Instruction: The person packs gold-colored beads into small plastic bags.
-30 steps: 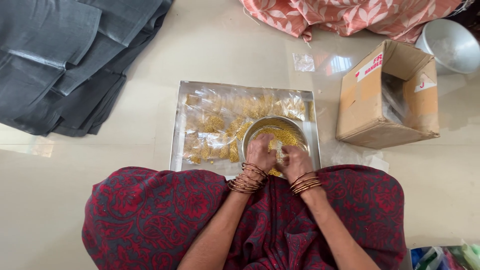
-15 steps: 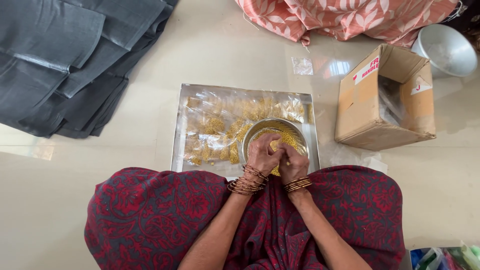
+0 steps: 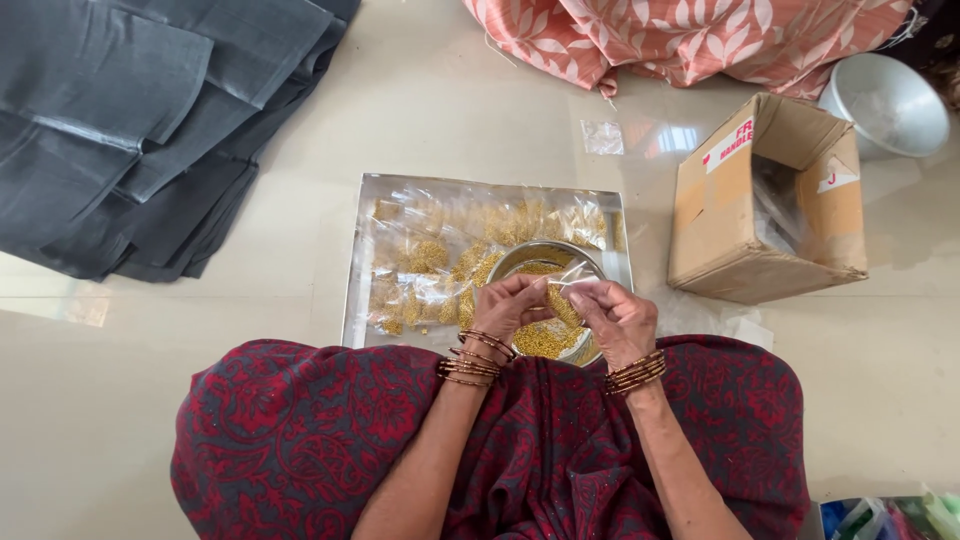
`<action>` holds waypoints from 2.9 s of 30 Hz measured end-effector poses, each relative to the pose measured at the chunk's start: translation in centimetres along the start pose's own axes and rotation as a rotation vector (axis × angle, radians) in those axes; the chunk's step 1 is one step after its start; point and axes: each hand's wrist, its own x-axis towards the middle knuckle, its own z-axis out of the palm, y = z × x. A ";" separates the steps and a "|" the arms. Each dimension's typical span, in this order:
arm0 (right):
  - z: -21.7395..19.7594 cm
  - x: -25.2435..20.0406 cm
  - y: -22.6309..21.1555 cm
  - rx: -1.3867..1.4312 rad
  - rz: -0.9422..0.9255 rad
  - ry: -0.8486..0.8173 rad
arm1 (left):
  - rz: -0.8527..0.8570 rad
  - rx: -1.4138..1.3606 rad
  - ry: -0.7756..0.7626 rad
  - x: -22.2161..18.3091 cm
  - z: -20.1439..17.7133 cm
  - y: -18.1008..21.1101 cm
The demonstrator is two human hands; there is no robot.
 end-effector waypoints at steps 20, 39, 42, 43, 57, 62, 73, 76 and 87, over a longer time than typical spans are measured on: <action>-2.3 3.1 -3.4 -0.270 0.209 -0.144 | -0.082 -0.144 -0.009 -1.5 1.5 -0.8; -0.9 2.1 -5.3 -0.103 0.214 0.119 | -0.010 -0.455 -0.019 -1.3 1.8 -1.0; -1.4 1.6 -4.0 -0.208 0.353 0.039 | 0.001 -0.466 0.029 -2.0 2.3 0.1; -1.3 1.4 -3.2 -0.208 0.354 0.040 | 0.000 -0.466 0.029 -2.3 2.5 0.4; -2.7 1.2 -2.8 -0.163 0.157 -0.109 | -0.038 -0.367 -0.011 -0.9 1.6 -0.7; -2.3 0.9 -1.9 -0.124 0.232 -0.158 | 0.036 -0.230 -0.018 -2.2 3.2 2.3; -3.5 0.5 0.0 -0.700 -0.192 -0.263 | 0.130 0.535 -0.208 -1.7 2.1 2.5; -2.9 0.2 0.7 -0.796 -0.103 -0.309 | 0.211 0.870 -0.145 -1.4 2.0 2.0; -2.7 2.8 1.2 -0.409 0.349 -0.260 | 0.261 0.771 0.277 -0.5 1.3 2.0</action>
